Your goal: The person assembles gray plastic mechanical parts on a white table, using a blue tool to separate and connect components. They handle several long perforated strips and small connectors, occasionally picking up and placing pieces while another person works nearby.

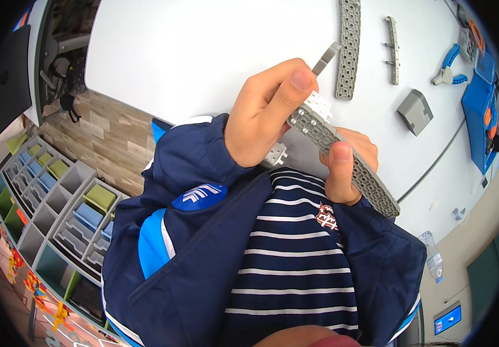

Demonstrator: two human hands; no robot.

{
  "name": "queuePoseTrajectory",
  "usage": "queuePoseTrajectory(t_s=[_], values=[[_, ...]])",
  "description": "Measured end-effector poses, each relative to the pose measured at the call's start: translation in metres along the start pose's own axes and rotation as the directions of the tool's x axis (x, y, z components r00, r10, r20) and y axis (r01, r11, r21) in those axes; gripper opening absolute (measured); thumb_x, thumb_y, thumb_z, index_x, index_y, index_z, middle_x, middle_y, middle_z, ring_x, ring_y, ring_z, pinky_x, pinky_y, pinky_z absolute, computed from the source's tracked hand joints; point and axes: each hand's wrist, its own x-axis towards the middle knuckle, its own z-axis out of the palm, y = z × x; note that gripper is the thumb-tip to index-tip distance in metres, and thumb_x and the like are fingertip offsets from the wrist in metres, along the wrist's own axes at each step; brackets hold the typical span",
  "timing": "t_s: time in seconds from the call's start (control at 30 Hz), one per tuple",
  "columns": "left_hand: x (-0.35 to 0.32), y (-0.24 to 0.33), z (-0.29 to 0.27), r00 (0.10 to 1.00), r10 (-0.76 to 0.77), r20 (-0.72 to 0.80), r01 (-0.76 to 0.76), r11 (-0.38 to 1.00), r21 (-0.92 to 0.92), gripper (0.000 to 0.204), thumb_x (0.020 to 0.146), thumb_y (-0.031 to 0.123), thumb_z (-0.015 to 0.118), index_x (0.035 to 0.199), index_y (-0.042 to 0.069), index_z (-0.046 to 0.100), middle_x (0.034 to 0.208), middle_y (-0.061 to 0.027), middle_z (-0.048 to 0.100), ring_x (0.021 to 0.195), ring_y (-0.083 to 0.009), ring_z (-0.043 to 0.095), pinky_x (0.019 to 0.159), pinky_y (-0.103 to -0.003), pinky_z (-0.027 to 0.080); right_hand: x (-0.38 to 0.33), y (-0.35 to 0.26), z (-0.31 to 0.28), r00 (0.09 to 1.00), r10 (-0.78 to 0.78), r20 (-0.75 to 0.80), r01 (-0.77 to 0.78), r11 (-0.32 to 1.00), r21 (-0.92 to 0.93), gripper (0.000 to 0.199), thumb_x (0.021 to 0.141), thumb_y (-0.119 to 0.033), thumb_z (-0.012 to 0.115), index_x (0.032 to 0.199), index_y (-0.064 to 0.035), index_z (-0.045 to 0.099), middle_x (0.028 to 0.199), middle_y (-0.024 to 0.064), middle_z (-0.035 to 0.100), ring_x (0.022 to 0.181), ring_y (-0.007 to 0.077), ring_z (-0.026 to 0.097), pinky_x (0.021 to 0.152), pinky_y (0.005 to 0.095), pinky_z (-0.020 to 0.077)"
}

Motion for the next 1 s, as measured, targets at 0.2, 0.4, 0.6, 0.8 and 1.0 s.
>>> queuePoseTrajectory(t_s=[0.2, 0.4, 0.6, 0.8, 1.0], values=[[-0.006, -0.003, -0.01, 1.0, -0.011, 0.029, 0.009, 0.998, 0.059, 0.049, 0.102, 0.053, 0.044, 0.09, 0.006, 0.055, 0.064, 0.0049, 0.044, 0.052, -0.0013, 0.035, 0.046, -0.021, 0.027, 0.002, -0.006, -0.002, 0.994, 0.101, 0.034, -0.102, 0.993, 0.062, 0.038, 0.097, -0.016, 0.051, 0.062, -0.0011, 0.046, 0.054, 0.0096, 0.041, 0.042, 0.0272, 0.039, 0.045, 0.0396, 0.0293], [0.009, 0.034, -0.052, 0.858, 0.144, -0.493, -0.328, 0.892, -0.311, 0.051, 0.102, 0.057, 0.037, 0.095, 0.008, 0.048, 0.055, 0.0033, 0.042, 0.037, -0.0044, 0.03, 0.033, -0.019, 0.025, -0.009, -0.009, 0.0, 0.937, -0.136, -0.321, 0.102, 0.987, -0.122, 0.057, 0.099, -0.045, 0.039, 0.061, -0.0035, 0.046, 0.051, 0.0047, 0.043, 0.045, 0.0193, 0.04, 0.057, 0.0313, 0.0443], [-0.018, 0.017, -0.046, 0.975, 0.047, -0.217, -0.09, 0.977, -0.193, 0.065, 0.102, 0.062, 0.024, 0.092, 0.003, 0.05, 0.051, 0.0035, 0.035, 0.037, -0.0054, 0.029, 0.036, -0.021, 0.025, 0.014, 0.018, -0.008, 0.91, 0.386, -0.154, -0.275, 0.838, 0.472, 0.05, 0.106, -0.035, 0.033, 0.061, -0.0134, 0.028, 0.051, -0.0023, 0.029, 0.046, 0.01, 0.022, 0.048, 0.0284, 0.0216], [0.004, 0.005, -0.05, 0.991, 0.108, -0.084, -0.128, 0.947, -0.294, 0.049, 0.105, 0.039, 0.024, 0.12, -0.002, 0.046, 0.079, -0.0037, 0.046, 0.052, -0.0093, 0.044, 0.05, -0.026, 0.043, 0.021, 0.012, -0.022, 0.794, 0.607, -0.037, -0.415, 0.585, 0.697, 0.047, 0.106, -0.043, 0.034, 0.075, -0.0093, 0.043, 0.06, -0.0012, 0.035, 0.048, 0.0088, 0.027, 0.046, 0.0241, 0.0232], [0.008, -0.003, -0.027, 0.999, 0.052, -0.012, -0.053, 0.946, -0.32, 0.041, 0.102, 0.028, 0.035, 0.128, -0.003, 0.04, 0.091, -0.0094, 0.052, 0.071, -0.0163, 0.056, 0.071, -0.032, 0.048, 0.031, 0.021, -0.034, 0.844, 0.525, 0.112, -0.324, 0.332, 0.886, 0.04, 0.107, -0.038, 0.032, 0.1, -0.0041, 0.051, 0.068, -0.002, 0.038, 0.051, 0.0073, 0.033, 0.049, 0.0229, 0.0283]])
